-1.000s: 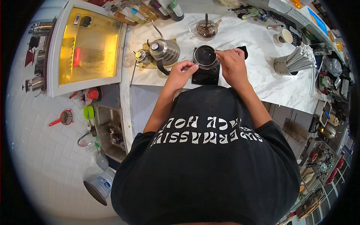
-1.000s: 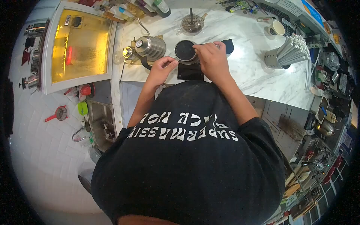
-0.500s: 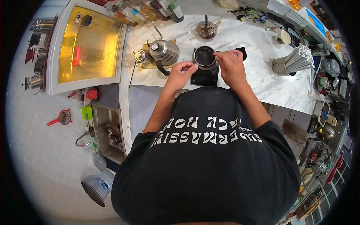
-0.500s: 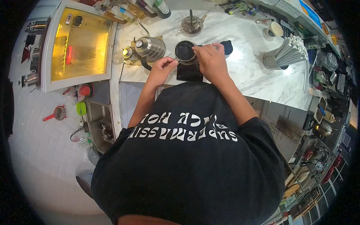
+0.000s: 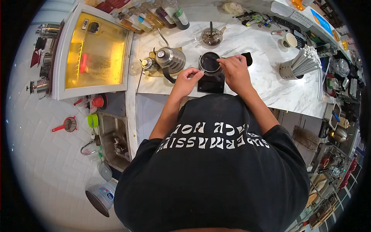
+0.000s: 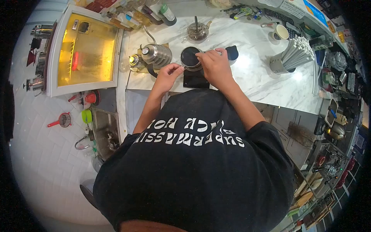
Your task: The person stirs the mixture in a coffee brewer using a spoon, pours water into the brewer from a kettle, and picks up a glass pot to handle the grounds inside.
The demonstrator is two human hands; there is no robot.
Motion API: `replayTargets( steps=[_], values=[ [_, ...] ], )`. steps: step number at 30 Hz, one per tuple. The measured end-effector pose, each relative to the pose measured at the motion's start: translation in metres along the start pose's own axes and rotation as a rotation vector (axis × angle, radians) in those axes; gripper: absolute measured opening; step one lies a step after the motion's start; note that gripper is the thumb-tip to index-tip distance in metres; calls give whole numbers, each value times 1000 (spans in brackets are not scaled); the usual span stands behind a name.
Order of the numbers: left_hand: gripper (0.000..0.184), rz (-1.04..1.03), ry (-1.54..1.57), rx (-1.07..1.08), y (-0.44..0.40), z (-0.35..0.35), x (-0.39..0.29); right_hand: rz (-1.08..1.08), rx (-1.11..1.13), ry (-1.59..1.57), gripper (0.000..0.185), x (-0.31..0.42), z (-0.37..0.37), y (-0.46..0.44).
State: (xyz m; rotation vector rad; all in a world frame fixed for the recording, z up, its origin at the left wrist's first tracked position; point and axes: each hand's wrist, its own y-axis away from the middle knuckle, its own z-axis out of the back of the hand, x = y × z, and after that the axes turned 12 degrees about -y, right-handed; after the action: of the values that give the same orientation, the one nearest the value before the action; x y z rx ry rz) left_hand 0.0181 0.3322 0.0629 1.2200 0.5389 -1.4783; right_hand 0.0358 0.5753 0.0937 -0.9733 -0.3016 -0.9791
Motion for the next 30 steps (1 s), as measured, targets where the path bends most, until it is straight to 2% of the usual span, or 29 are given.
replayTargets(
  steps=[7, 13, 22, 30],
  values=[
    [21, -7, 6, -3, -2, -1, 4, -34, -12, 45, 20, -3, 9, 6],
    [20, -15, 27, -19, -2, -3, 7, 29, 34, 2, 21, 1, 1, 1],
    [21, -8, 38, -6, -2, -3, 13, -38, 12, 64, 24, 1, 8, 8],
    [20, -41, 59, -24, -5, -5, 14, 53, 80, 10, 20, 10, 1, -3]
  ],
)
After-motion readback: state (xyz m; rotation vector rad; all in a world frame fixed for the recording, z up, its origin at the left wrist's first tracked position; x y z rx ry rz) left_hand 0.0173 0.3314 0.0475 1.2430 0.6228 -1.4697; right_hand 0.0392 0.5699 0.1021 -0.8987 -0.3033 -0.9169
